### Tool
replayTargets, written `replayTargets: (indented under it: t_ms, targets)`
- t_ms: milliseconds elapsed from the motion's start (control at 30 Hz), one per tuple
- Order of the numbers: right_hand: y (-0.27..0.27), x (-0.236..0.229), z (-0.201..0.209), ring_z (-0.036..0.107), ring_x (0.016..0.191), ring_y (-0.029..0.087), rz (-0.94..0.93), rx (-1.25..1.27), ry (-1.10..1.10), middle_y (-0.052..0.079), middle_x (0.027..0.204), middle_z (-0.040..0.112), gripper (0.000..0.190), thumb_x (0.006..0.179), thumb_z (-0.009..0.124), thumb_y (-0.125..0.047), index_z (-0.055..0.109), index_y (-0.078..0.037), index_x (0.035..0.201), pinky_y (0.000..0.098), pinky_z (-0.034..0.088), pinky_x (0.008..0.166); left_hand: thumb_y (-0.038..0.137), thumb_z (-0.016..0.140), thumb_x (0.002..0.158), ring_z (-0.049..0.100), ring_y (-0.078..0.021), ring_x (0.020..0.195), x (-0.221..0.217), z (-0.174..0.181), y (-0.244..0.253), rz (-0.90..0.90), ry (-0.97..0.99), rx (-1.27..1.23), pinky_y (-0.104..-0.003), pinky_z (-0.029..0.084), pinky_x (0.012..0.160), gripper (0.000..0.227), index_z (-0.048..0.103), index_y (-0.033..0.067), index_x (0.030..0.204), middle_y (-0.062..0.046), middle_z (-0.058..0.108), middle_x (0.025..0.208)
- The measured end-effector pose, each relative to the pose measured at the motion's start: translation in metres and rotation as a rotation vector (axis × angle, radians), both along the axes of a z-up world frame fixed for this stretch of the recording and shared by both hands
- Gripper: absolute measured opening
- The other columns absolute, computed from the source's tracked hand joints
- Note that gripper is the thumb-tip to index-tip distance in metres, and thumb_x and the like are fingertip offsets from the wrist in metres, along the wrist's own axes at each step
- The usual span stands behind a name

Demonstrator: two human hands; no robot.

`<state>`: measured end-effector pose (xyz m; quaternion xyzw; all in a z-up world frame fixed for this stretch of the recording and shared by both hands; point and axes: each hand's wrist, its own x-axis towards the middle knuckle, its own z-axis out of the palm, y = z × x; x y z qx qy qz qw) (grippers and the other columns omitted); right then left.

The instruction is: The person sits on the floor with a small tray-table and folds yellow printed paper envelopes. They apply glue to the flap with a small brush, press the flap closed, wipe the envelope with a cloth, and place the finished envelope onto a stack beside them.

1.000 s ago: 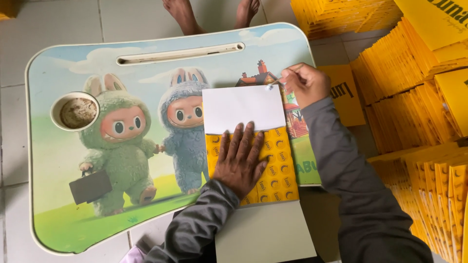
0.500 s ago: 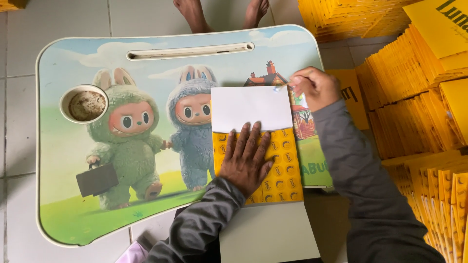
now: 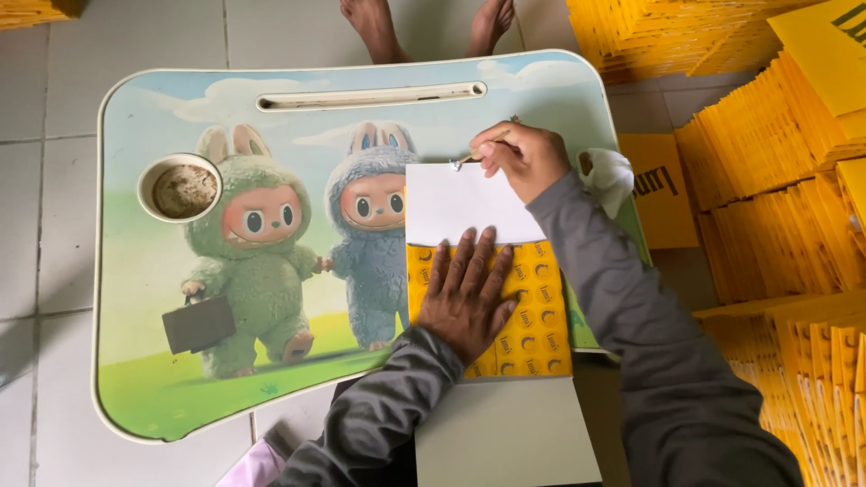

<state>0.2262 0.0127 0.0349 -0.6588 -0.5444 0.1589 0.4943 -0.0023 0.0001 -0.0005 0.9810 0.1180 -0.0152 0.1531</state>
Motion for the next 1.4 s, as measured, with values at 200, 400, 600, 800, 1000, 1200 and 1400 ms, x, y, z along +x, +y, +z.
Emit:
replayTargets:
  t_ms: [200,400,600,800,1000,1200,1400]
  targets:
    - [-0.059,0.052,0.002,0.074,0.069,0.024,-0.109,-0.107,-0.221,0.013,0.074,0.074,0.011,0.105,0.066,-0.006,0.075,-0.004,0.109,0.0352,0.06,0.068,0.052,0.013,0.105,-0.003,-0.0363,0.155,0.0,0.002,0.0,0.001,0.019,-0.005,-0.057,-0.004,0.121,0.069,0.006,0.0167,0.163,-0.017,-0.001,0.169]
    - [-0.069,0.054,0.011,0.074,0.07,0.025,-0.111,-0.066,-0.144,0.018,0.082,0.075,0.012,0.107,0.064,-0.003,0.074,0.0,0.112,0.0358,0.06,0.069,0.052,0.011,0.105,-0.004,-0.0361,0.155,0.002,0.004,-0.001,0.001,0.042,0.004,-0.057,-0.005,0.121,0.069,0.005,0.0166,0.163,-0.018,-0.002,0.169]
    - [0.0,-0.001,-0.005,0.076,0.067,0.024,0.0,-0.014,-0.099,0.016,0.076,0.075,0.011,0.102,0.068,-0.007,0.076,-0.004,0.107,0.0358,0.062,0.066,0.053,0.01,0.104,-0.003,-0.0359,0.155,0.002,0.003,0.001,-0.004,0.034,0.003,-0.057,-0.005,0.121,0.069,0.005,0.0164,0.163,-0.019,-0.002,0.169]
    - [0.004,0.003,-0.001,0.076,0.068,0.024,0.025,-0.043,-0.145,0.014,0.076,0.075,0.01,0.102,0.068,-0.007,0.077,-0.006,0.107,0.0358,0.061,0.065,0.053,0.01,0.105,-0.003,-0.0359,0.155,0.001,0.004,0.002,-0.006,0.025,-0.004,-0.057,-0.005,0.121,0.07,0.005,0.016,0.164,-0.018,-0.002,0.169]
    - [-0.072,0.055,0.011,0.074,0.069,0.022,-0.125,-0.139,-0.178,0.015,0.079,0.075,0.011,0.105,0.067,-0.006,0.075,-0.005,0.111,0.0336,0.06,0.067,0.053,0.014,0.105,-0.003,-0.0363,0.155,0.0,-0.002,-0.001,0.007,-0.009,0.02,-0.056,-0.005,0.121,0.069,0.005,0.0168,0.163,-0.018,-0.002,0.169]
    - [-0.066,0.052,0.009,0.074,0.069,0.027,-0.108,-0.085,-0.131,0.02,0.084,0.075,0.012,0.106,0.064,-0.003,0.075,0.0,0.112,0.0378,0.061,0.066,0.052,0.013,0.105,-0.005,-0.036,0.155,0.0,-0.002,-0.002,0.006,0.0,0.025,-0.056,-0.006,0.121,0.068,0.004,0.0175,0.163,-0.017,-0.004,0.169]
    - [0.011,-0.004,-0.008,0.075,0.066,0.025,0.021,-0.008,-0.079,0.019,0.078,0.075,0.01,0.101,0.069,-0.007,0.076,-0.003,0.107,0.0363,0.063,0.061,0.053,0.012,0.105,-0.002,-0.0368,0.155,0.001,-0.01,-0.002,0.015,-0.056,0.012,-0.056,-0.006,0.121,0.069,0.006,0.0167,0.164,-0.018,-0.001,0.169]
